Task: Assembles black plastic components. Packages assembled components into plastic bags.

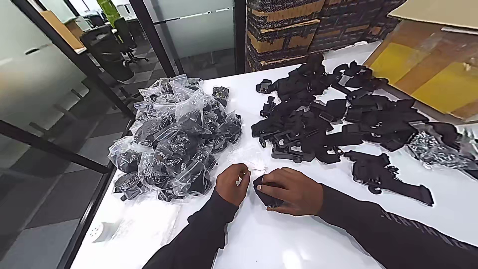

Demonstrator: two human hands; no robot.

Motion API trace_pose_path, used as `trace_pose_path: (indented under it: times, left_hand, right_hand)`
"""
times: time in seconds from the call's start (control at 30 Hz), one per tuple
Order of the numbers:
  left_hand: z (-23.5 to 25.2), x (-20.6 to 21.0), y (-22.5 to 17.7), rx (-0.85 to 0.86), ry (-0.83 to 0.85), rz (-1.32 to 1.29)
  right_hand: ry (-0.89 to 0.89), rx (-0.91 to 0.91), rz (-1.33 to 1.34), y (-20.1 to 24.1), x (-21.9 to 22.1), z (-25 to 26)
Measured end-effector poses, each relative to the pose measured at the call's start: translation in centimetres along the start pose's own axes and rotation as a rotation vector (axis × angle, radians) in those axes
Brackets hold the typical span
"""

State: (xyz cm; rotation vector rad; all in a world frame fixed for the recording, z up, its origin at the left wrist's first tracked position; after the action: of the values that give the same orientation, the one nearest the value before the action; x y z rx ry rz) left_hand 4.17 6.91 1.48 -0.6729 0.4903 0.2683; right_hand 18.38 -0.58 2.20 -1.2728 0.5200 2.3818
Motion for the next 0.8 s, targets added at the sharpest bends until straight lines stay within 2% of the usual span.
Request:
trace_pose_path:
  times: [0.37,0.6,0.73,0.8]
  left_hand:
    - [-0.1,0.3,-0.9,0.036,0.008,-0.163]
    - [-0.3,0.8,-1.6,0.056,0.034,-0.255]
    - [-0.2,0.4,-1.7,0.117,0.025,-0.069]
    - [-0.1,0.5,-1.3,0.089,0.061,0.066]
  right_hand:
    - [0.063,0.245,-0.022,-2.4,1.5,0.1]
    - [0.065,0.273,0.032,-2.8,1.9,0.3]
    - [-0.009,0.298,0.047,-3.7,1.5,-0.1]
    - [-0.084,0.329,0.058,-4.4,0.6,-0.4]
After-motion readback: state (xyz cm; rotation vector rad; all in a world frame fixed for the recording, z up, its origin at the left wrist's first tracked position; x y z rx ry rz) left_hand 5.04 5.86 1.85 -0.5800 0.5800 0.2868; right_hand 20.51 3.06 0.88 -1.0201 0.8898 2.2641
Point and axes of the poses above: each hand's wrist, its own z-axis towards the middle knuckle, its own x-axis out of the palm, y = z × x, the point moved 9 cm from there along z, towards the middle knuckle, and after that the axes turned 6 degrees about z, right-handed, at the moved point
